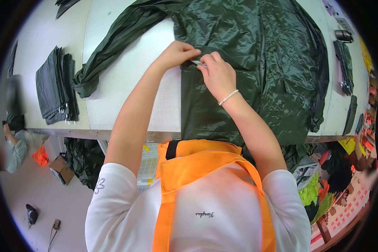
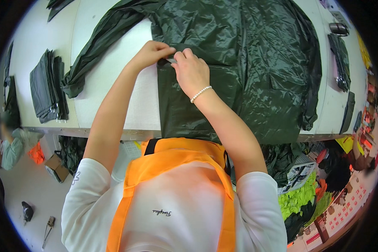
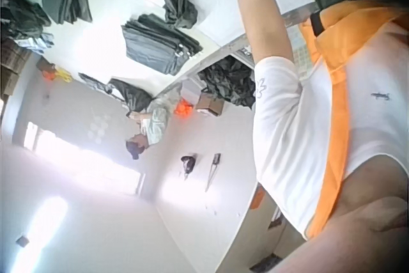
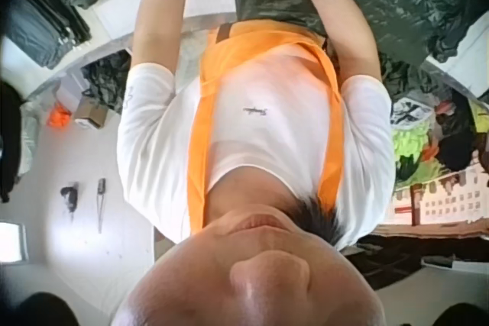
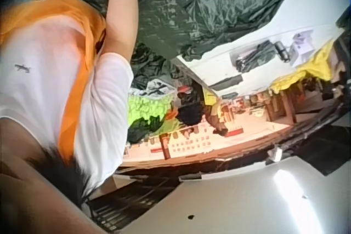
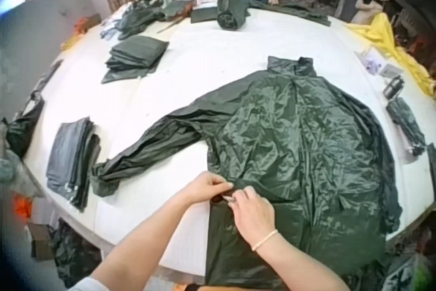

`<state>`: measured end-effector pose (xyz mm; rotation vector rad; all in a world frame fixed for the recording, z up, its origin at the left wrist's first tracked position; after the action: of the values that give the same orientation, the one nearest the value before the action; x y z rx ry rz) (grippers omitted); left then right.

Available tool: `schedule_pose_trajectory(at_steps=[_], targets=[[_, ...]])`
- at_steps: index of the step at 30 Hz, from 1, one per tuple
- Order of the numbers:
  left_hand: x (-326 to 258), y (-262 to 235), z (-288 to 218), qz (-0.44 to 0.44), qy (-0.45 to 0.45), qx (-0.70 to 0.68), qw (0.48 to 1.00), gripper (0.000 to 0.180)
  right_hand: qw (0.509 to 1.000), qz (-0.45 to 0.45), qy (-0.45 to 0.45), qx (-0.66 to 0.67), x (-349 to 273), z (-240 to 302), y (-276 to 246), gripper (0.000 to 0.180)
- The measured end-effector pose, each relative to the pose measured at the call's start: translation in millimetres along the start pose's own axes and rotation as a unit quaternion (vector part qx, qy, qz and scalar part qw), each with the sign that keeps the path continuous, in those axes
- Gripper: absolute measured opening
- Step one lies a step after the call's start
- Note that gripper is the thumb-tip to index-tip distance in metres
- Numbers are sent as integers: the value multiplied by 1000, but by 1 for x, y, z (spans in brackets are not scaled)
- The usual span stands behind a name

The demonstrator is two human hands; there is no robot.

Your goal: The person folds a dark green jacket on a white table. They smooth the fabric, fold the sleeves inward, fold the jacket in half lengthwise, then fold it again into a compact rectangle. The folded jacket is placed on a stack of similar jackets.

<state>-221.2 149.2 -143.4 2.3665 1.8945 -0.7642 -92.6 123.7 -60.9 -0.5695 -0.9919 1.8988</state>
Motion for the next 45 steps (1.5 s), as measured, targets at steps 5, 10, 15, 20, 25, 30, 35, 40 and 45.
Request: schedule_pose_trajectory(at_steps=[5,10,15,20,25,30,35,40,45], targets=[[-101,-124,-2,-432,154,316,830,36,985,-146,79,53,5,-73,-75,69],[-214,-245,56,-539,-147,576,597,81,930,232,177,222,-25,-121,-30,38],[-223,-251,112,-363,-260,277,851,57,962,41,198,184,-45,-130,-31,29],[-238,-159,56,-275,-171,-191,927,56,992,-12,84,98,-15,-94,-60,21],[-248,-79,-23,-289,-58,-167,941,52,889,51,76,448,-40,8,-58,21],[-246,-19,-80,-262,62,-190,944,43,899,106,-72,419,-76,104,-69,56],[-248,-5,-102,-275,191,-114,936,54,735,63,125,663,-90,53,-62,16],[-245,6,-103,-274,235,-86,929,26,812,24,107,574,-111,34,-44,15],[-251,15,-128,-253,214,37,943,5,895,31,-1,445,-122,71,-93,20]])
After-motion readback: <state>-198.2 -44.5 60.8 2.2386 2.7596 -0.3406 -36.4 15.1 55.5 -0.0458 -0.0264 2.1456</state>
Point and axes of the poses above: each hand's wrist, its own x-axis towards the middle knuckle, its own y-axis out of the palm, z = x × y, the point moved 9 cm from there along x, towards the middle knuckle, and after that the axes turned 6 degrees about x, right-handed, at the moved point
